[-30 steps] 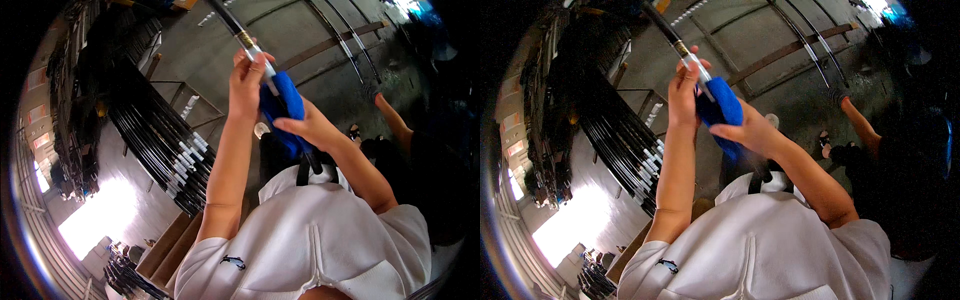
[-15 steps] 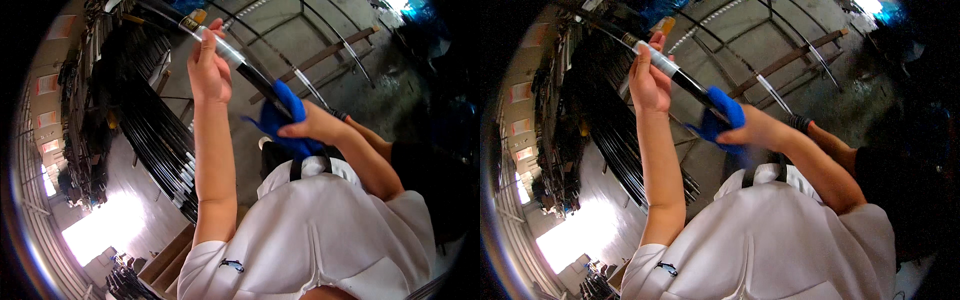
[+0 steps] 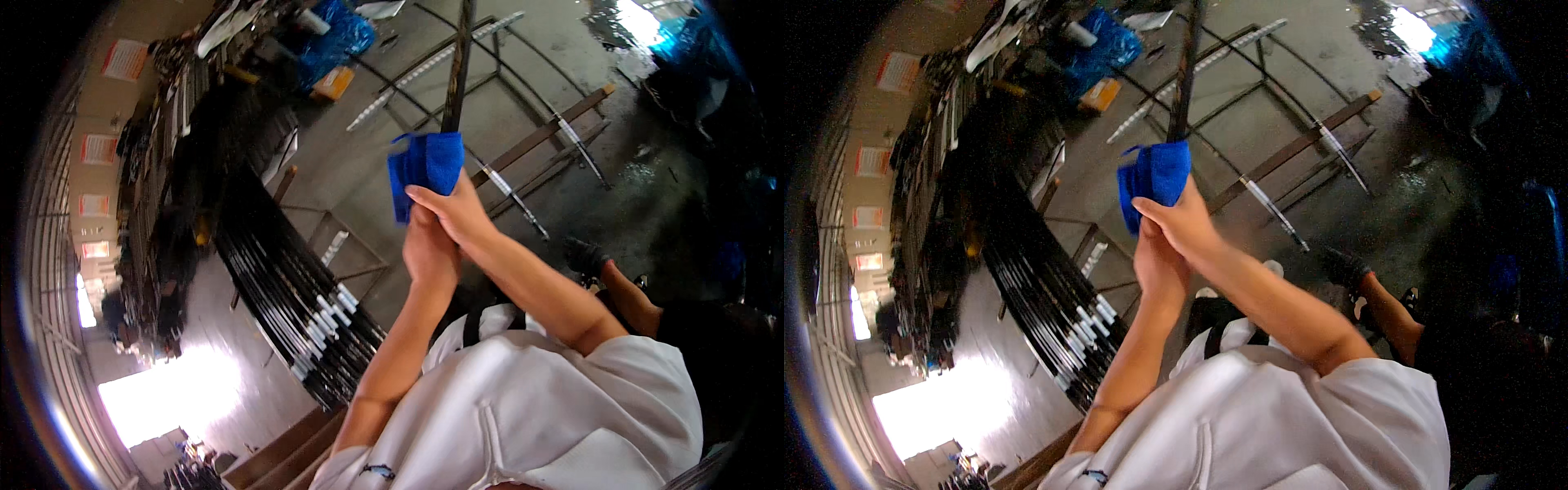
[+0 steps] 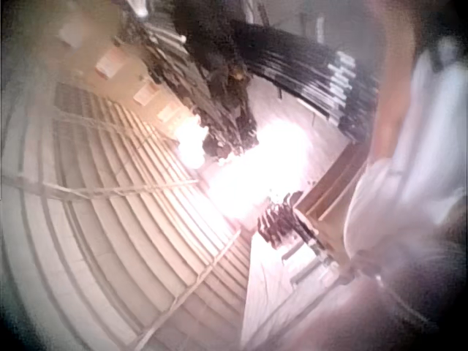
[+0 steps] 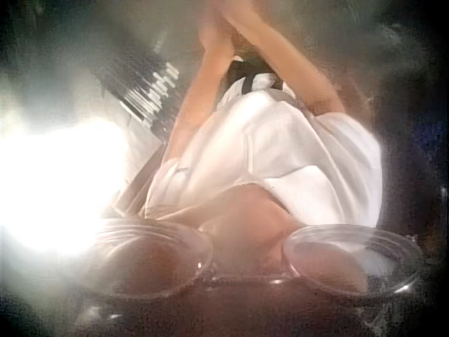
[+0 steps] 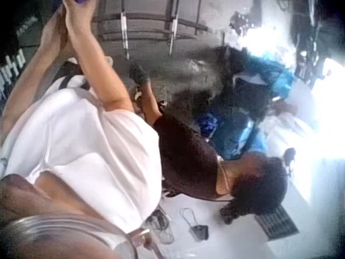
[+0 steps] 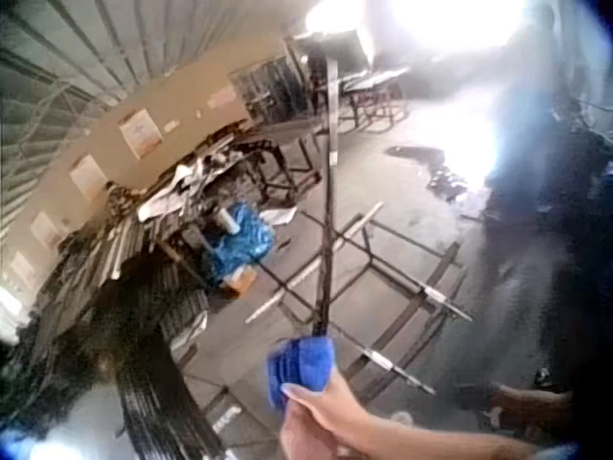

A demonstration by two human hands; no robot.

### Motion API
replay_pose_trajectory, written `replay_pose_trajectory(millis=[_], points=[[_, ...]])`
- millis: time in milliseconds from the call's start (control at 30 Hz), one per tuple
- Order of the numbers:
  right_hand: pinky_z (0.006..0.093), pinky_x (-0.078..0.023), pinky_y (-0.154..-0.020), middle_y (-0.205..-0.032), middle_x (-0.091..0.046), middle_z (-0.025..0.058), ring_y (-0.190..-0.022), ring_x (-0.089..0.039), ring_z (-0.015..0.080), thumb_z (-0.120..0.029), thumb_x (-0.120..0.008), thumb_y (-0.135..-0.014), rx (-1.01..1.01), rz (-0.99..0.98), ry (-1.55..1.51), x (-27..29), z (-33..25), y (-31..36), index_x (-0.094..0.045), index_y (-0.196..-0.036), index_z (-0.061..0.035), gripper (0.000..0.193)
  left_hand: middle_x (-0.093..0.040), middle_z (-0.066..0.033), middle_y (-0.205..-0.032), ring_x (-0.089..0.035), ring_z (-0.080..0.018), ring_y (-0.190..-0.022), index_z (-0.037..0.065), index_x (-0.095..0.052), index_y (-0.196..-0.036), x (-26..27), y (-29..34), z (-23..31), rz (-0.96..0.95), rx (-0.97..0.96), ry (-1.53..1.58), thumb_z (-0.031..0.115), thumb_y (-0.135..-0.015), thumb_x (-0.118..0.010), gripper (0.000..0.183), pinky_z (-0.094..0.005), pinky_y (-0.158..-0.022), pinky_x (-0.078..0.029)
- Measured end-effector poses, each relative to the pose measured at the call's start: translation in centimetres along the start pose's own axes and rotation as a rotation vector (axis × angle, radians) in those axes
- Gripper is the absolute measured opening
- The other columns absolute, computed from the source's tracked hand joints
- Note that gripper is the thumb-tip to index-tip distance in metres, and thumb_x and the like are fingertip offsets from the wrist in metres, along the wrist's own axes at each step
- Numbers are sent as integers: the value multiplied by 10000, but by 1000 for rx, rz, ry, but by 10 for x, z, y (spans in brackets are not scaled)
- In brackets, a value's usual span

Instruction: The person wipes long black rods with a blue cloth by hand. After cleaning several rods, the person gathers them into a bundle, wraps a black strap around the group to secure it, and then carries the bundle across the room.

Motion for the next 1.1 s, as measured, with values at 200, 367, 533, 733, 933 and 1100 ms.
replay_pose_trajectory(millis=[200,367,533,733,933,1100], points=[[298,-452,-667,-878,-591,39,-740,-540,132,-172,-663,-813,-146,233,-279,27,5,-37,-571,-990,-22,250,-559,-214,-1039,-576,-401,-896,38,-353,-1187,7,33,-25,-251,61,-188,194,-864,-532,401,-462,-723,-458],[332,-448,-522,-794,-564,18,-669,-509,126,-239,-635,-836,-93,250,-179,55,-46,-93,-579,-968,-57,232,-584,-208,-972,-588,-400,-844,36,-435,-1139,25,103,-122,-136,-32,-105,374,-783,-633,529,-461,-680,-468],[403,-493,-463,-743,-576,39,-615,-538,162,-261,-649,-821,4,260,-178,78,-149,-142,-581,-944,-94,219,-590,-174,-675,-585,-396,-629,56,-535,-854,38,197,-258,-196,167,-297,495,-712,-658,478,-480,-558,-446],[268,-424,-419,-600,-504,-1,-443,-470,110,-269,-645,-807,264,-28,-264,132,-292,-236,-568,-858,-103,189,-487,-138,-474,-491,-319,-433,43,-527,-578,65,305,-363,-259,283,-348,409,-647,-718,419,-418,-435,-376],[229,-349,-388,-528,-468,-25,-381,-416,86,-300,-582,-841,257,-572,-348,88,-336,-231,-562,-833,-131,171,-446,-110,-470,-417,-183,-438,-13,-534,-580,41,341,-398,-444,420,-119,323,-664,-703,385,-393,-432,-348],[223,-325,-381,-491,-438,-19,-367,-400,87,-351,-557,-850,161,-741,-431,25,-283,-198,-540,-782,-132,230,-484,-50,-509,-454,-84,-517,6,-601,-671,2,210,-258,-405,462,121,290,-766,-673,308,-324,-470,-386]])
Point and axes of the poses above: each hand's wrist, its own y-axis away from the middle knuckle, its own x-axis out of the back of the hand, z = x × y, the point moved 4 cm from there along -y, towards the middle knuckle
